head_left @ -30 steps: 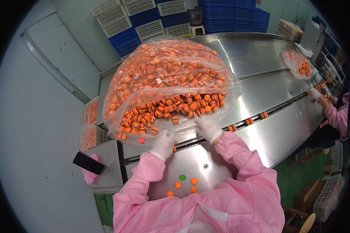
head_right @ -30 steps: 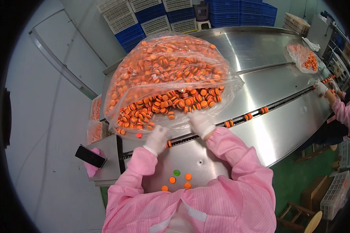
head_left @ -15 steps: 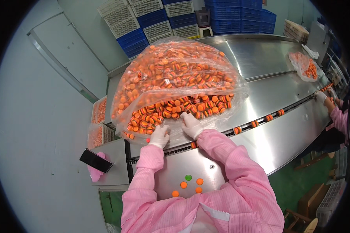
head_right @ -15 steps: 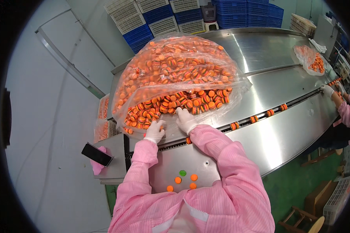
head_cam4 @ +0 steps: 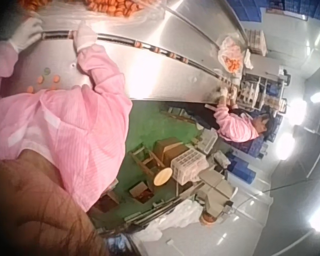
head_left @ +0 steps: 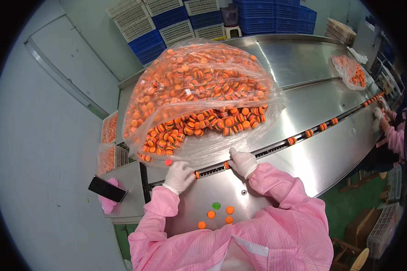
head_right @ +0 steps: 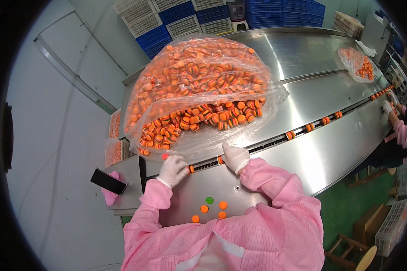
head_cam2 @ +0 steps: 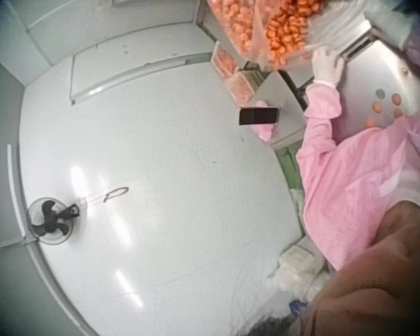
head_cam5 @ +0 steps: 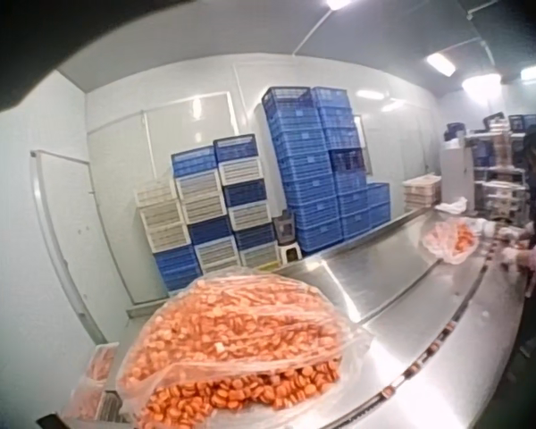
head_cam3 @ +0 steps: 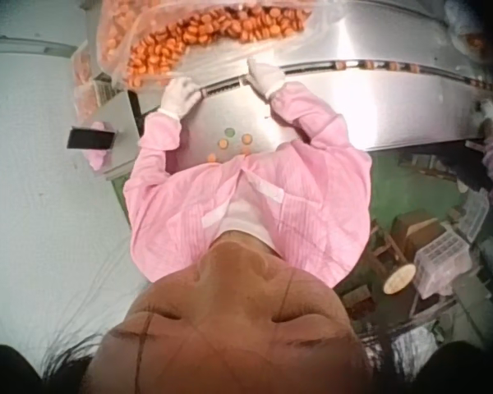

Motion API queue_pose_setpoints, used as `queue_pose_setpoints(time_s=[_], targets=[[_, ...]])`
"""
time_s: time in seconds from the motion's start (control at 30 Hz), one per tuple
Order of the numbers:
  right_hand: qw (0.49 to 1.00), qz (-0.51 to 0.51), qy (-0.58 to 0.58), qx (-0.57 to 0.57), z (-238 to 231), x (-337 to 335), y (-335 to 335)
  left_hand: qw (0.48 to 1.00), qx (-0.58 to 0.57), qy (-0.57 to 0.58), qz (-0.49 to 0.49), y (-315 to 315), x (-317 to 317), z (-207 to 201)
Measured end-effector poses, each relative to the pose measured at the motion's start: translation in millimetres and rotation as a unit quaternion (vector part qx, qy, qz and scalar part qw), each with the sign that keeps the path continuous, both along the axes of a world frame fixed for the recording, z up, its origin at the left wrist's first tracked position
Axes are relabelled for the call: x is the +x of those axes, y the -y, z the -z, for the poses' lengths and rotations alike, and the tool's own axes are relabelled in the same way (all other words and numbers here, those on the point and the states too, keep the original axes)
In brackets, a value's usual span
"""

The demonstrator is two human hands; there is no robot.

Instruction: The person picks up small orange and green circular candy pieces from a large plastic bag and places them onto a moving conveyor belt. They arrange the pieces in a single file line as the belt moves them away.

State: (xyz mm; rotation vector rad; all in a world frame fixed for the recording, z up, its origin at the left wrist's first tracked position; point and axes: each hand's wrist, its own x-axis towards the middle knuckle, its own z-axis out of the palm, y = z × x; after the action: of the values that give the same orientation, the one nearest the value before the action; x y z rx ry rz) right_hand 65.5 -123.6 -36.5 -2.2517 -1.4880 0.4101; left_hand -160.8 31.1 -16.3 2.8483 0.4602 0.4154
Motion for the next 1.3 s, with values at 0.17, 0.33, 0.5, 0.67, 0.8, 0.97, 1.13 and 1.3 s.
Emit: queue_pose_setpoints(time_s=[0.17,0.33,0.5,0.67,0.8,0.97,1.13,1.3], targets=[[0.985,0.004,0.092,0.143,-10,35,-39,0.963,0.000,0.019,-0.269,-62,16,20],[0.995,0.057,0.081,0.008,12,32,-81,0.930,-0.032,-0.136,-0.339,-62,43,14],[0.985,0.146,0.088,-0.004,8,27,-102,0.929,-0.035,-0.135,-0.343,-71,37,17],[0.978,0.108,0.036,0.175,27,40,-82,0.957,-0.093,0.009,-0.273,-61,13,15],[0.872,-0.038,-0.469,0.137,24,44,-39,0.984,-0.113,0.035,-0.133,-5,-2,-4],[0.948,-0.051,-0.313,0.035,9,-10,-13,0.998,-0.041,-0.038,-0.027,22,4,42],[0.997,0.018,0.010,-0.074,5,-14,-13,0.999,0.023,-0.032,0.031,20,5,3],[0.993,-0.033,0.039,0.108,-15,7,-39,0.984,0.068,0.044,-0.156,-46,25,18]])
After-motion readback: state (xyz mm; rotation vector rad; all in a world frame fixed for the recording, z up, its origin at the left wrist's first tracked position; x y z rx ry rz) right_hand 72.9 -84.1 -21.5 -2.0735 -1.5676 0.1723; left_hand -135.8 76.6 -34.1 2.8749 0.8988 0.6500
